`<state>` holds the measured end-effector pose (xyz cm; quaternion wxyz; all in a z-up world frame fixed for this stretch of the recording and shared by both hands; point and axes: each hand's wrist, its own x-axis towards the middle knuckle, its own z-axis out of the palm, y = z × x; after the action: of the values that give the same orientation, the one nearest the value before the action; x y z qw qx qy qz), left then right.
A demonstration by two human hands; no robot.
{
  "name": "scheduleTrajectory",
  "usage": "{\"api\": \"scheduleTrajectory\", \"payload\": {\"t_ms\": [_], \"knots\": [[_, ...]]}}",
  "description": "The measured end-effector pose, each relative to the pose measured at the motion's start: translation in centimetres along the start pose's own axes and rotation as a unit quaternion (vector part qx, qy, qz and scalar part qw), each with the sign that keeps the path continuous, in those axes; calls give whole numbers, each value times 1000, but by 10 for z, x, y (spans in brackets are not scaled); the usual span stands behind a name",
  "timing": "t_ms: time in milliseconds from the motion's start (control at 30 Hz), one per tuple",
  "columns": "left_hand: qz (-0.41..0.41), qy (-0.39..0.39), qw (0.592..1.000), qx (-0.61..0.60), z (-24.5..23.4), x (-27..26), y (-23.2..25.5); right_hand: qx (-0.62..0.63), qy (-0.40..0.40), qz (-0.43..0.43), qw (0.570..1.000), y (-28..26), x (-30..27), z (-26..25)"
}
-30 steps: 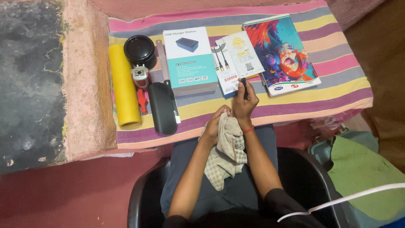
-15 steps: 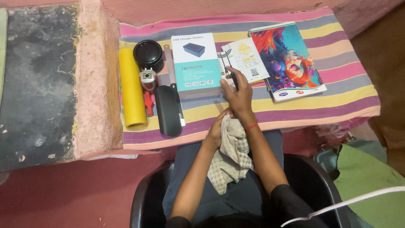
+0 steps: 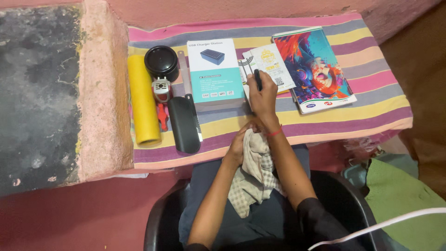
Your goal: The person sits at a table and organizes various items including a yellow tube, a black case, a USB charger box, a book, and a cloth. They move the items around, wipe them with the cloth, and stack them into piles.
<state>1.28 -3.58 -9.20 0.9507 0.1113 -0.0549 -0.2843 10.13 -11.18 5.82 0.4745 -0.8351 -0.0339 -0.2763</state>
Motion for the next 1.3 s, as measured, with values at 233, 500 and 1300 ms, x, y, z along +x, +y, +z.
{"api": "scheduleTrajectory", "payload": {"t_ms": [233, 500, 1300], "knots": [[0, -47, 999, -1, 18, 1, 6, 53, -71, -72, 994, -40, 66, 43], [-10, 26, 999, 20, -7, 0, -3, -90, -190, -281, 936, -22, 49, 99], [17, 57, 997, 46, -23, 0, -10, -107, -191, -323, 921, -16, 46, 98]]}}
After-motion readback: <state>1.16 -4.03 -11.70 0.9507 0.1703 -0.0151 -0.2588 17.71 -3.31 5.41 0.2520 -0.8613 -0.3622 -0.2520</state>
